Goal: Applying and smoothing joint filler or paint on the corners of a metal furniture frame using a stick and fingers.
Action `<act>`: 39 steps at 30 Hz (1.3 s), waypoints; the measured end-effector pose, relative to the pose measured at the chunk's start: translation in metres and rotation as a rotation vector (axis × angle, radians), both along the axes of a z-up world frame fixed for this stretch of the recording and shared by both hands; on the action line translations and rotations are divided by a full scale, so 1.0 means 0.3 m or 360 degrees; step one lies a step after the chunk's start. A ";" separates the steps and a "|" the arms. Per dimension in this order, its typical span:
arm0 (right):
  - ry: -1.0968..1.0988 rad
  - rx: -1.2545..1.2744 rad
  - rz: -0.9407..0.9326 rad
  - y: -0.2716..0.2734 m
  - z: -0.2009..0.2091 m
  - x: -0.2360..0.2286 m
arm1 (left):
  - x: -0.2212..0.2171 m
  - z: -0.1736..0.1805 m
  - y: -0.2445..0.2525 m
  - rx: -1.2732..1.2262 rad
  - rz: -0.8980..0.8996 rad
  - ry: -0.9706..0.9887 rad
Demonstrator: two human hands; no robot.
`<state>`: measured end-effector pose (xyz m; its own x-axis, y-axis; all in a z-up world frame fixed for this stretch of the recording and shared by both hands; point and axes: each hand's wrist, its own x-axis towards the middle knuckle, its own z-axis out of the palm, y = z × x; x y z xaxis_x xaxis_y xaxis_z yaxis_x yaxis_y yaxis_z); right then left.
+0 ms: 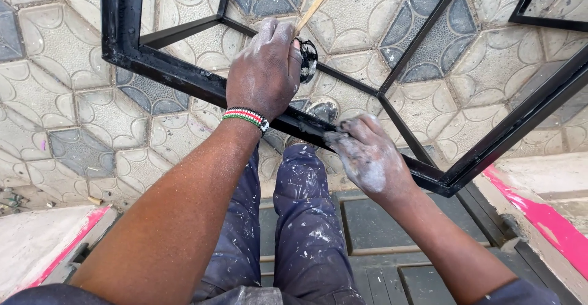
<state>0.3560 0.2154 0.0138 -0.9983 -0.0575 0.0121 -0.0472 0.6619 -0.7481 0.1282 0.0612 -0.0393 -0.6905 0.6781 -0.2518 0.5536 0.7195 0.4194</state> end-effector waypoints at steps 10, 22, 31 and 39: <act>-0.0108 -0.0068 -0.0246 -0.131 -0.104 -0.018 | -0.004 -0.003 -0.002 0.0077 0.0042 0.0002; 0.0003 0.0106 -0.0090 -0.058 -0.076 0.058 | -0.007 0.019 0.006 0.0057 0.0052 -0.0071; -0.0034 0.0462 -0.0095 0.080 -0.035 0.308 | 0.001 0.006 -0.009 0.0035 0.0058 -0.0066; -0.0398 -0.0007 -0.0543 -0.075 0.018 0.115 | -0.003 0.024 -0.007 0.0113 0.0129 -0.0168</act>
